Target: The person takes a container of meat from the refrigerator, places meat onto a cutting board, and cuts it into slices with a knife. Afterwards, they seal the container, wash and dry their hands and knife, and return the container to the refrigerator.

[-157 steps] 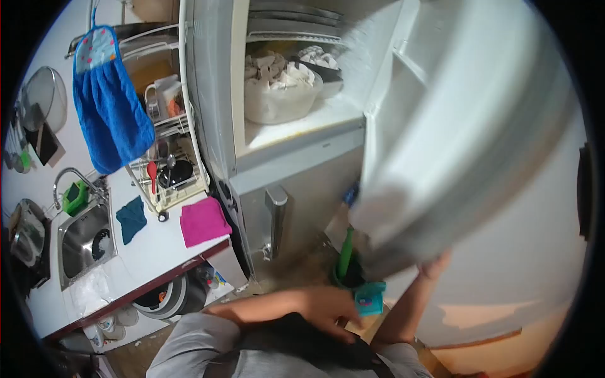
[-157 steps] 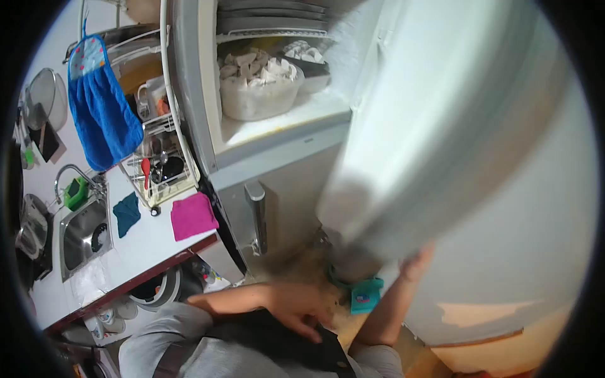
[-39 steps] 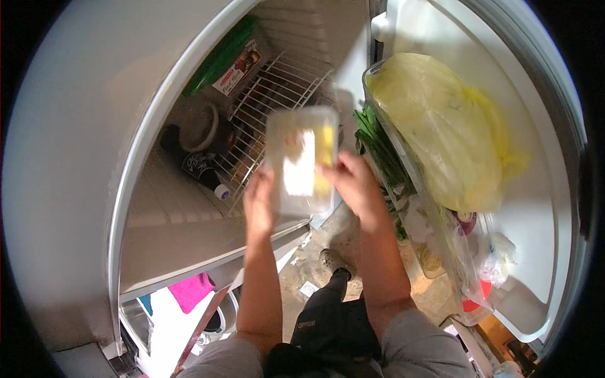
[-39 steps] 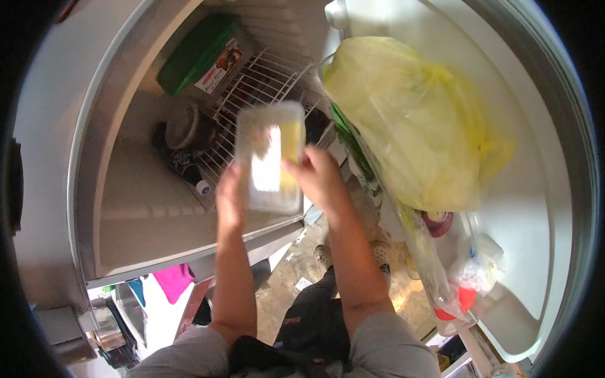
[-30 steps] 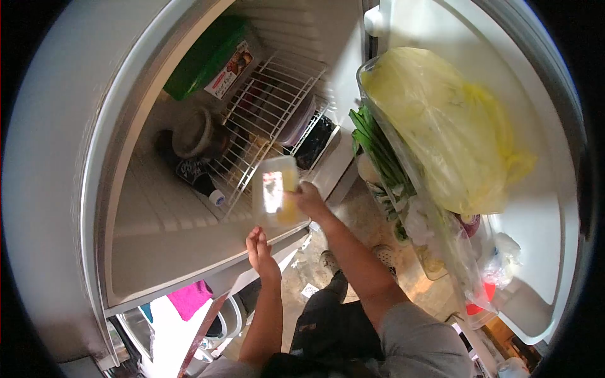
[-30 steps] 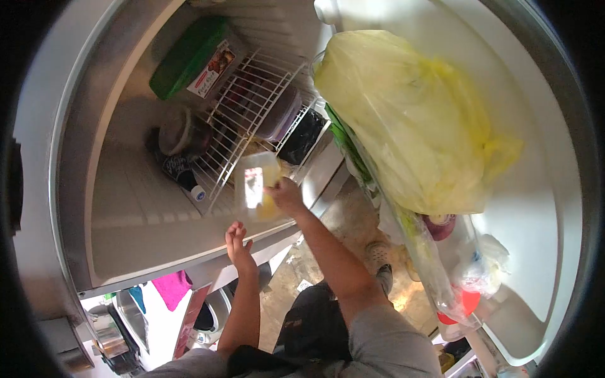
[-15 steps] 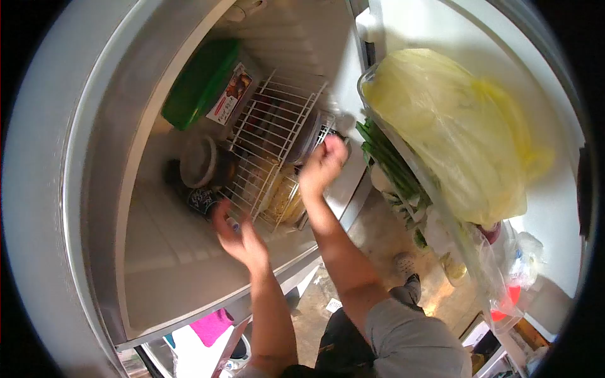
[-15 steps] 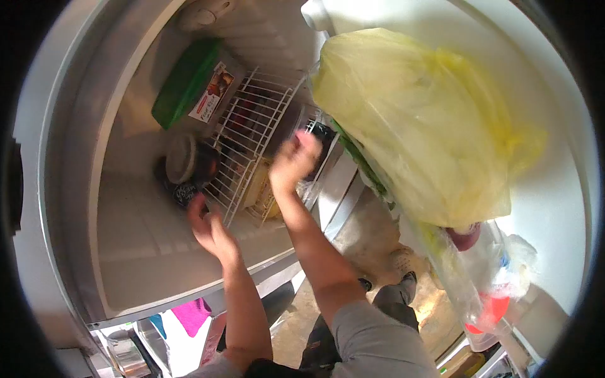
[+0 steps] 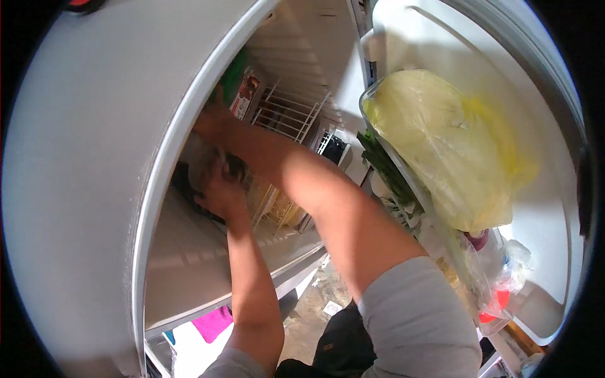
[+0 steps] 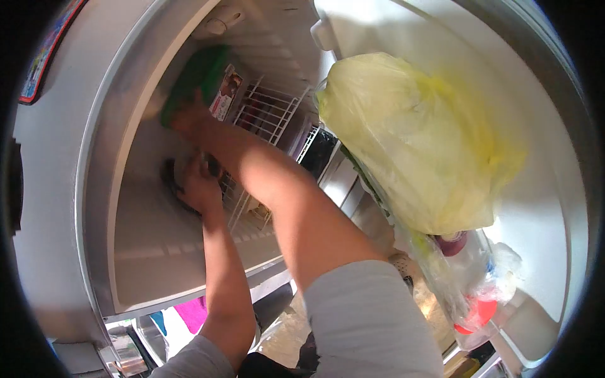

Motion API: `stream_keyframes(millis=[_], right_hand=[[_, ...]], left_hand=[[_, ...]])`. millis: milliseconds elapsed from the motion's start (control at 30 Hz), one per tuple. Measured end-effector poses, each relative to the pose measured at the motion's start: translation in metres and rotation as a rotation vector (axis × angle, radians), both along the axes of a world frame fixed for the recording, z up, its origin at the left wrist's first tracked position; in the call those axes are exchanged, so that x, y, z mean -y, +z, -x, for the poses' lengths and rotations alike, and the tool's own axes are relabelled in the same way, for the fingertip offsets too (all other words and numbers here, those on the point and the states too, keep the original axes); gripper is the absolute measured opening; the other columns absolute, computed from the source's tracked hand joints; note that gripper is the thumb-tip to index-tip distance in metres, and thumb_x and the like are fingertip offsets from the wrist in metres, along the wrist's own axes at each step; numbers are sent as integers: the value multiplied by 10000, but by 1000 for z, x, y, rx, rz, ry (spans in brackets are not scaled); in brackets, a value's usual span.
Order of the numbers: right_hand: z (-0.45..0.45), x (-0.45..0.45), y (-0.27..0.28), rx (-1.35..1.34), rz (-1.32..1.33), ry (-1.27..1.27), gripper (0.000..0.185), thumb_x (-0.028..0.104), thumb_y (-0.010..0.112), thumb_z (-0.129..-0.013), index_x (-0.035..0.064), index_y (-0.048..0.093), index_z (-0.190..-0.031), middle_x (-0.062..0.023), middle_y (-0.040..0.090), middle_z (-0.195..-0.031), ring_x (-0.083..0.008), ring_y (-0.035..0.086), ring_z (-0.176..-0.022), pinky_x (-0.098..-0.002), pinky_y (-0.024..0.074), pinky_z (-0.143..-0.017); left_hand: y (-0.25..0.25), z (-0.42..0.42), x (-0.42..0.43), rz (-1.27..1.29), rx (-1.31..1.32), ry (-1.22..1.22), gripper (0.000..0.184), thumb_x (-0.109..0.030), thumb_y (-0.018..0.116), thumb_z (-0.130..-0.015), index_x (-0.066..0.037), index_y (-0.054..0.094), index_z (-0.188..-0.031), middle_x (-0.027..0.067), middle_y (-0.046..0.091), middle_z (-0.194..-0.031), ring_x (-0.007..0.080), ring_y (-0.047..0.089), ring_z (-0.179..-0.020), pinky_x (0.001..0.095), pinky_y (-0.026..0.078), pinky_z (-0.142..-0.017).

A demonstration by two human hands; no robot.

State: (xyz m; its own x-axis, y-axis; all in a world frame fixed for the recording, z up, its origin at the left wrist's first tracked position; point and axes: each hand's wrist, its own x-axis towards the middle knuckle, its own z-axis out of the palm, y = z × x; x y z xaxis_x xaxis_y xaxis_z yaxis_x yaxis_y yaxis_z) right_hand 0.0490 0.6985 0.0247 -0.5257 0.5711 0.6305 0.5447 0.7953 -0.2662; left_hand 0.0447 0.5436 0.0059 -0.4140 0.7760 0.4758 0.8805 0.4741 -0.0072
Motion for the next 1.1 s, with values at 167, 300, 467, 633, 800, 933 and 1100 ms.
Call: stream_keyframes(millis=[167, 300, 467, 633, 800, 933, 1100], right_hand=[[-58, 26, 6, -39, 20, 53, 300, 227, 546, -799, 242, 632, -1086, -71, 543, -1222, -302, 418, -1224, -716, 126, -987], [-106, 16, 1, 4, 166, -110, 405, 288, 572, -776, 303, 556, -1180, 2, 459, -1329, -290, 334, -1288, -787, 156, -910], [-150, -17, -5, -290, 162, -390, 233, 217, 538, -787, 193, 657, -986, -106, 549, -1169, -313, 464, -1153, -639, 313, -946], [-156, -38, 3, -976, 350, -244, 318, 230, 652, -685, 49, 634, -946, -159, 583, -1051, -361, 550, -991, -440, 445, -870], [-143, -34, -5, -919, 97, -490, 504, 265, 742, -609, -2, 608, -1015, -169, 623, -1016, -339, 588, -945, -398, 448, -869], [-165, -13, -3, -1102, 618, 71, 567, 276, 756, -595, 0, 607, -1069, -173, 623, -1061, -301, 586, -990, -382, 441, -877], [-185, 42, 22, -1081, 688, -250, 454, 254, 739, -636, 30, 622, -1013, -176, 643, -976, -310, 608, -926, -375, 463, -814]], left_hand=[[-7, -2, 12, -60, 27, -4, 310, -185, 544, -840, -170, 569, -1148, 21, 572, -1182, 225, 517, -1107, 595, 330, -887], [-13, 0, 11, -100, 78, 3, 312, -138, 546, -821, -148, 577, -1131, 56, 586, -1147, 246, 523, -1096, 605, 320, -892], [-4, -2, 9, -137, 98, -42, 337, -95, 547, -779, -118, 580, -1114, 106, 584, -1125, 276, 529, -1071, 580, 333, -896], [15, 19, -69, -553, 1181, -454, 461, -319, 587, -810, -44, 535, -1176, 94, 577, -1121, 239, 525, -1057, 450, 354, -936], [42, -38, -109, -676, 1812, -138, 404, -273, 534, -860, -66, 505, -1206, 94, 575, -1101, 261, 533, -1057, 419, 400, -909], [24, -14, -114, -615, 1864, -724, 336, -119, 527, -853, -47, 508, -1181, 107, 572, -1121, 261, 579, -998, 424, 480, -857], [24, -9, -90, -564, 2088, -634, 356, -108, 541, -858, -14, 489, -1197, 128, 562, -1147, 263, 568, -1019, 393, 475, -874]])
